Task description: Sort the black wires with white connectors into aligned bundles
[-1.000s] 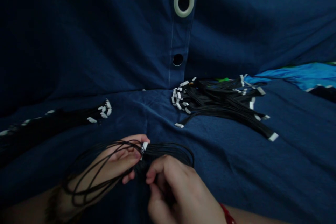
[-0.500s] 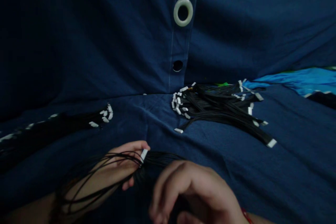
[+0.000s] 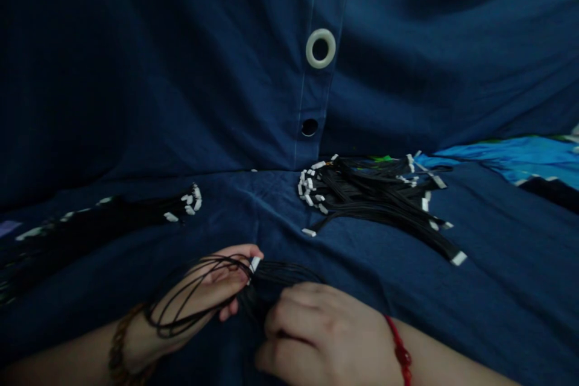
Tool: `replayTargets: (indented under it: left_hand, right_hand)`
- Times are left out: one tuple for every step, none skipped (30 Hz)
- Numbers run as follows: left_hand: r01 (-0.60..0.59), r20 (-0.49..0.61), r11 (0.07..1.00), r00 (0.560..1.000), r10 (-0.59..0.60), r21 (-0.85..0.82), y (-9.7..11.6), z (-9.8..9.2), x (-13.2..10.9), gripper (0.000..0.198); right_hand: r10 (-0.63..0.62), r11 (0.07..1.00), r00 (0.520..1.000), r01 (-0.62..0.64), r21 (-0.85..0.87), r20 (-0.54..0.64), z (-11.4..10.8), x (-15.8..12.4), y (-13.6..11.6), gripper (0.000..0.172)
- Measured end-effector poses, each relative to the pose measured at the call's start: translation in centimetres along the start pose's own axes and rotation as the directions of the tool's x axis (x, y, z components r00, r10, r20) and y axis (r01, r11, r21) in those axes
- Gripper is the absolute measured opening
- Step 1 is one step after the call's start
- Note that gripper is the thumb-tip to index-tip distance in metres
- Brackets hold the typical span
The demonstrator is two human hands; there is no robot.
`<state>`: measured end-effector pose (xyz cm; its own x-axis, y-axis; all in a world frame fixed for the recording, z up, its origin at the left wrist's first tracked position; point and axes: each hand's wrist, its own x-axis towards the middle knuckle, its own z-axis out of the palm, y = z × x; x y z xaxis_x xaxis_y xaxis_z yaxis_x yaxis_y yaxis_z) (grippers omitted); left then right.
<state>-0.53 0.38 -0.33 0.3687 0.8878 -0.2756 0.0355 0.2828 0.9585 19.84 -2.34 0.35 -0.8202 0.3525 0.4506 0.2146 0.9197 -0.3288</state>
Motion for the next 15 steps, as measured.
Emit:
replayTargets:
  left_hand:
    - [0.001, 0.003, 1.000, 1.000, -0.001, 0.009, 0.0, 0.0, 0.0, 0.032]
    - [0.000, 0.003, 1.000, 1.000, -0.001, 0.017, 0.0, 0.0, 0.0, 0.032]
    - [-0.002, 0.000, 1.000, 1.000, 0.002, 0.023, 0.0, 0.1, 0.0, 0.032]
    - [-0.005, -0.005, 1.000, 1.000, 0.005, 0.028, 0.0, 0.1, 0.0, 0.033]
    - [-0.008, -0.009, 1.000, 1.000, 0.008, 0.030, 0.0, 0.1, 0.0, 0.033]
    - [-0.009, -0.011, 1.000, 1.000, 0.009, 0.030, -0.1, 0.1, 0.0, 0.033]
    - [-0.009, -0.009, 1.000, 1.000, 0.009, 0.029, -0.1, 0.0, 0.0, 0.033]
    - [-0.009, -0.005, 1.000, 1.000, 0.009, 0.024, -0.2, 0.0, 0.0, 0.032]
    - [-0.010, -0.001, 1.000, 1.000, 0.010, 0.017, -0.2, 0.0, 0.1, 0.032]
    - [-0.012, 0.003, 1.000, 1.000, 0.012, 0.008, -0.3, -0.1, 0.1, 0.032]
    - [-0.015, 0.010, 1.000, 1.000, 0.015, -0.004, -0.4, -0.1, 0.1, 0.031]
    - [-0.019, 0.016, 1.000, 1.000, 0.020, -0.019, -0.5, -0.2, 0.1, 0.031]
    - [-0.022, 0.020, 0.999, 1.000, 0.023, -0.035, -0.6, -0.2, 0.1, 0.031]
    - [-0.023, 0.022, 0.999, 0.999, 0.024, -0.049, -0.6, -0.2, 0.1, 0.031]
    - [-0.021, 0.022, 0.998, 1.000, 0.022, -0.062, -0.7, -0.2, 0.1, 0.031]
  right_hand:
    - [0.003, 0.999, 1.000, -0.002, -0.034, 0.006, 0.1, 0.0, 0.0, 0.019]
    - [0.008, 0.998, 1.000, -0.008, -0.055, 0.007, 0.2, -0.1, 0.0, 0.019]
    - [0.013, 0.997, 1.000, -0.012, -0.071, 0.003, 0.2, -0.2, 0.1, 0.022]
    - [0.013, 0.996, 1.000, -0.014, -0.085, -0.003, 0.2, -0.2, 0.1, 0.024]
    - [0.015, 0.995, 1.000, -0.016, -0.094, -0.012, 0.1, -0.3, 0.1, 0.027]
    - [0.018, 0.995, 1.000, -0.020, -0.095, -0.021, -0.1, -0.3, 0.2, 0.030]
    - [0.022, 0.996, 0.999, -0.025, -0.088, -0.031, -0.2, -0.3, 0.2, 0.031]
    - [0.027, 0.997, 0.999, -0.030, -0.076, -0.040, -0.3, -0.2, 0.2, 0.032]
    - [0.032, 0.998, 0.998, -0.035, -0.059, -0.048, -0.4, -0.2, 0.2, 0.032]
    - [0.036, 0.999, 0.998, -0.038, -0.038, -0.055, -0.5, -0.1, 0.3, 0.032]
    - [0.038, 0.999, 0.997, -0.039, -0.013, -0.061, -0.5, 0.0, 0.3, 0.030]
    - [0.034, 0.999, 0.997, -0.033, 0.014, -0.065, -0.6, 0.0, 0.4, 0.028]
    - [0.020, 0.999, 0.998, -0.017, 0.043, -0.061, -0.6, 0.0, 0.5, 0.027]
    - [0.004, 0.997, 0.998, 0.001, 0.077, -0.060, -0.7, 0.0, 0.5, 0.025]
    - [0.003, 0.993, 0.997, 0.006, 0.116, -0.077, -0.9, -0.1, 0.5, 0.024]
